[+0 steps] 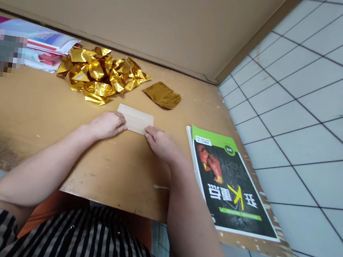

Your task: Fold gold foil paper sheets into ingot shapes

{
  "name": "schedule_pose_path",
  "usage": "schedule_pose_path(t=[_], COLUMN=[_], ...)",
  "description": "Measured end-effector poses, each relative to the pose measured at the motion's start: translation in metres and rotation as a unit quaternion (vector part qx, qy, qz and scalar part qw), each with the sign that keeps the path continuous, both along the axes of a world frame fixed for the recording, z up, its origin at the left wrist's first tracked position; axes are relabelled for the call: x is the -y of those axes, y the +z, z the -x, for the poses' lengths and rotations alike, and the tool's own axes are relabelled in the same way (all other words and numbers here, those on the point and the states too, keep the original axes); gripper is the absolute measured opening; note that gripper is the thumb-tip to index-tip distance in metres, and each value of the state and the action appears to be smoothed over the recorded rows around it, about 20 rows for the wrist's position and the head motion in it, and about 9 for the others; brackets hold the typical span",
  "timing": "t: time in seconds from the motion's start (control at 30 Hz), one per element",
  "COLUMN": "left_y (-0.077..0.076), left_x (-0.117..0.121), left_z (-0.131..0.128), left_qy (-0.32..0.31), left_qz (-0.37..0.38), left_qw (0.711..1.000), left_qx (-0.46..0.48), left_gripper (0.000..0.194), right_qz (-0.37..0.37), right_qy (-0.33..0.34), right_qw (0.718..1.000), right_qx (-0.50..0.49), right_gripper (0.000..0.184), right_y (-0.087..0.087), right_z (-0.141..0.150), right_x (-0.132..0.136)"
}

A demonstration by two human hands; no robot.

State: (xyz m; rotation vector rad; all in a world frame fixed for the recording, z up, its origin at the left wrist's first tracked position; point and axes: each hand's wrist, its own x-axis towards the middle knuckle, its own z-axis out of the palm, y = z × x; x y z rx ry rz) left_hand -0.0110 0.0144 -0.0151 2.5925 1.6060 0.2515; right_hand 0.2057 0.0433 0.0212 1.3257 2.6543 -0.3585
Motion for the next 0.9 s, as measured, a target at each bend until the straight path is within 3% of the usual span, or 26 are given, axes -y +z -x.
schedule_pose_path(t=[0.2,0.37,0.73,0.9], left_y=[-0.01,-0.023,-0.01,-0.015], left_x=[0.0,-0.002,-0.001,-0.005], left_z=[-0.028,-0.044,-0.001,0.012], left_qy=[-0.022,-0.06,-0.031,-0.008], left_qz=[-0.017,0.023,0.022,0.004], left_qw=[0.999,0.996,0.997,0.997], left_qx=[0.041,0.06,0.074,0.08], left_gripper=[0.037,0.053,0.036,0.032], right_qz=[-0.013,-0.009,0.0,-0.006], right_qy=[0.004,0.0,-0.008,-0.015], right_qw=[1.0,1.0,1.0,1.0], right_qx=[0.015,0.003,0.011,0.006], right_gripper=[0.03,0.031,0.031,0.032], right_y=[0.001,-0.001,0.004,0.004], right_z=[0.004,0.004,0.0,0.003], right_x=[0.004,0.003,0.002,0.002])
